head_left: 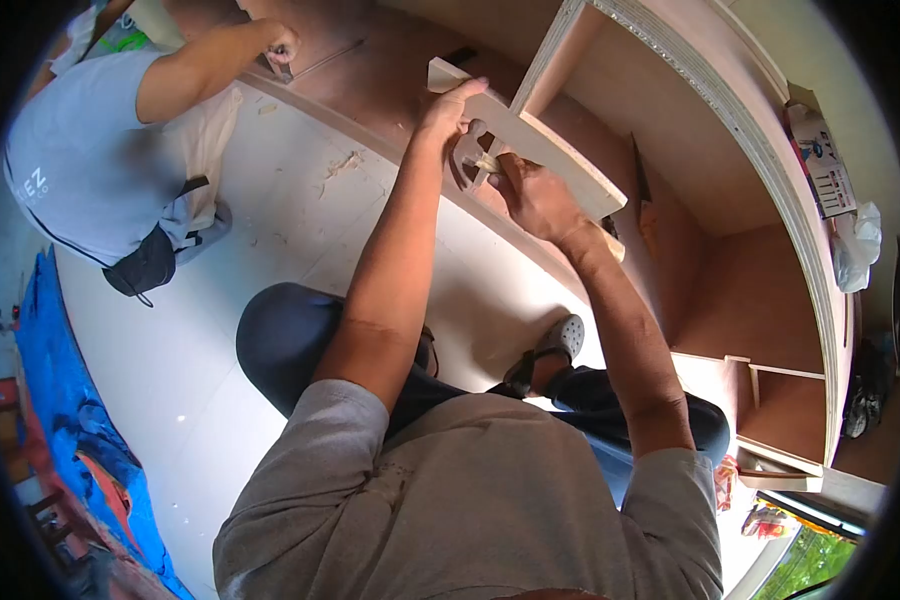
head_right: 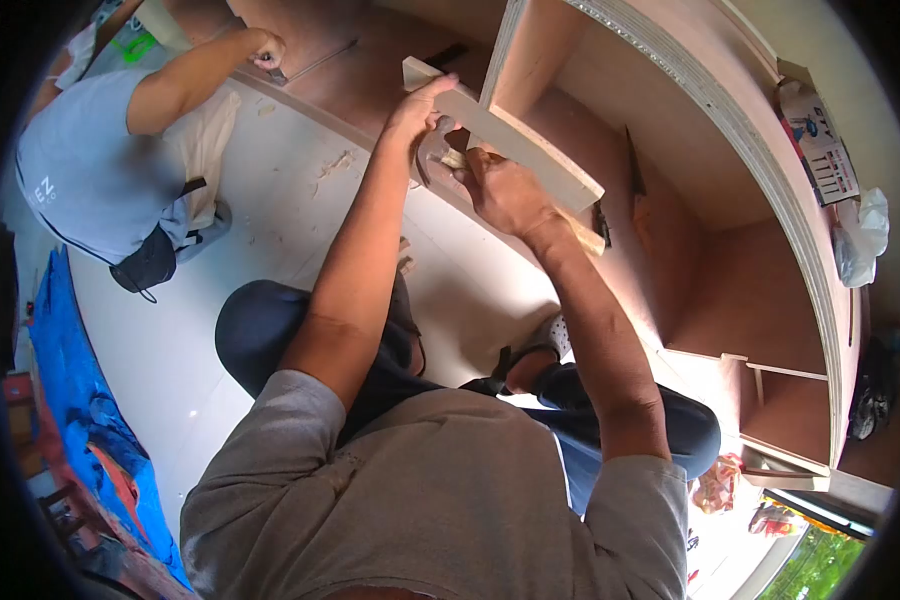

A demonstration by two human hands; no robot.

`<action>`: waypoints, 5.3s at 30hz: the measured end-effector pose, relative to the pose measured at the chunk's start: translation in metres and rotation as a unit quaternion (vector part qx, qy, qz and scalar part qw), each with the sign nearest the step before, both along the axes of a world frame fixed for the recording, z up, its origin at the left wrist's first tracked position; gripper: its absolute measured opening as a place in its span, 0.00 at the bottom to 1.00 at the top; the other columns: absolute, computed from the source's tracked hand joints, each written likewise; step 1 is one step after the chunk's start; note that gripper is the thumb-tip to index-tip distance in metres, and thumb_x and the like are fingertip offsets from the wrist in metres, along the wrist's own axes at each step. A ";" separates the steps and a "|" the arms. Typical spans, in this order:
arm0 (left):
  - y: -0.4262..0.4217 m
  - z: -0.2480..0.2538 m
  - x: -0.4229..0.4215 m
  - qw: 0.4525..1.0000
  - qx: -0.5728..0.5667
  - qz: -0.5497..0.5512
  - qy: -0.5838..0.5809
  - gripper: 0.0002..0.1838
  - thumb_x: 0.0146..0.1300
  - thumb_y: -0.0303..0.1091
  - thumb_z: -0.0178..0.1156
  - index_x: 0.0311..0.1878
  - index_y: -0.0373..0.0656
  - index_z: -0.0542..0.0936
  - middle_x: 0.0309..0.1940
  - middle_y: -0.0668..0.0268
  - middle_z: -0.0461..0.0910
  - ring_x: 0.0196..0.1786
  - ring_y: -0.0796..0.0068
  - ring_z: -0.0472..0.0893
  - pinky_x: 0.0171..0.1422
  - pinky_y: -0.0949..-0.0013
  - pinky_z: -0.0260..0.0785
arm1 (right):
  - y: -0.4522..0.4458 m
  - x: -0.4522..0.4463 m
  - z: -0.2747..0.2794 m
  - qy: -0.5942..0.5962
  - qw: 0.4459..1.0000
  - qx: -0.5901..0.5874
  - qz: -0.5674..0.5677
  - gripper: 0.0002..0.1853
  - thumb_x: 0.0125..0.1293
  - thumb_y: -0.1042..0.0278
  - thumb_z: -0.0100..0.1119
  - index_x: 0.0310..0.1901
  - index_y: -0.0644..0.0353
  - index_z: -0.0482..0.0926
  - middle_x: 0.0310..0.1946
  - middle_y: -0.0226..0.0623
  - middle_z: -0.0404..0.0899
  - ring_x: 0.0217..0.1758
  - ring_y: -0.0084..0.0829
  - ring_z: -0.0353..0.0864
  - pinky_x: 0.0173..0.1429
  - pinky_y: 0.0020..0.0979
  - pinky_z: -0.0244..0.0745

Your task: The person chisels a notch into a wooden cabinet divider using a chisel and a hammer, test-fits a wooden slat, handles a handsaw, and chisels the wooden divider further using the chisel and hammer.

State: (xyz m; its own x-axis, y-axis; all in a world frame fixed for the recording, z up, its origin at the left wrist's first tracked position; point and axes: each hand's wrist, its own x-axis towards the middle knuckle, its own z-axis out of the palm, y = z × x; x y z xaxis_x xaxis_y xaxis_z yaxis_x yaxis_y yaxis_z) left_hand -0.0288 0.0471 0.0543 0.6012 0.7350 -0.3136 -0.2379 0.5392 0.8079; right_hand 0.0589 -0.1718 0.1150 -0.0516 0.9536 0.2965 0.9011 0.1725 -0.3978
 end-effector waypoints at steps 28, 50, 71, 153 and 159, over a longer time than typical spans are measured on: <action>-0.094 0.011 0.006 0.991 0.048 0.110 0.055 0.47 0.67 0.43 0.71 0.79 0.56 0.50 0.78 0.51 0.56 0.81 0.36 0.53 0.77 0.34 0.57 | -0.143 0.153 -0.257 -0.089 0.934 -0.132 -0.319 0.19 0.69 0.65 0.52 0.59 0.59 0.76 0.58 0.43 0.75 0.64 0.41 0.74 0.64 0.42 0.71; -0.084 -0.006 -0.004 0.996 0.032 0.080 0.031 0.42 0.72 0.53 0.64 0.79 0.52 0.53 0.81 0.52 0.51 0.82 0.45 0.52 0.82 0.41 0.51 | -0.126 0.151 -0.220 0.027 0.910 -0.099 -0.401 0.23 0.76 0.44 0.47 0.57 0.53 0.80 0.54 0.44 0.78 0.57 0.48 0.78 0.61 0.49 0.74; -0.087 0.003 -0.014 0.998 0.005 0.068 -0.004 0.62 0.62 0.65 0.67 0.84 0.41 0.41 0.84 0.54 0.43 0.86 0.55 0.41 0.87 0.54 0.36 | -0.072 0.145 -0.141 0.450 0.851 0.113 -0.247 0.27 0.82 0.49 0.43 0.50 0.69 0.83 0.48 0.52 0.82 0.55 0.51 0.80 0.63 0.40 0.72; -0.110 -0.093 0.016 0.965 -0.008 0.240 -0.106 0.11 0.69 0.38 0.70 0.44 0.41 0.82 0.37 0.75 0.81 0.42 0.82 0.76 0.50 0.73 0.70 | -0.138 0.189 -0.123 0.447 0.855 -0.071 -0.253 0.41 0.78 0.30 0.40 0.58 0.68 0.81 0.44 0.45 0.86 0.46 0.35 0.84 0.53 0.37 0.78; -0.132 -0.196 0.022 0.894 0.117 0.419 0.109 0.13 0.73 0.38 0.64 0.48 0.36 0.84 0.43 0.64 0.82 0.44 0.73 0.80 0.50 0.66 0.76 | -0.212 0.167 -0.164 0.366 0.871 -0.112 -0.308 0.33 0.80 0.39 0.47 0.46 0.68 0.83 0.33 0.40 0.84 0.36 0.31 0.83 0.44 0.35 0.77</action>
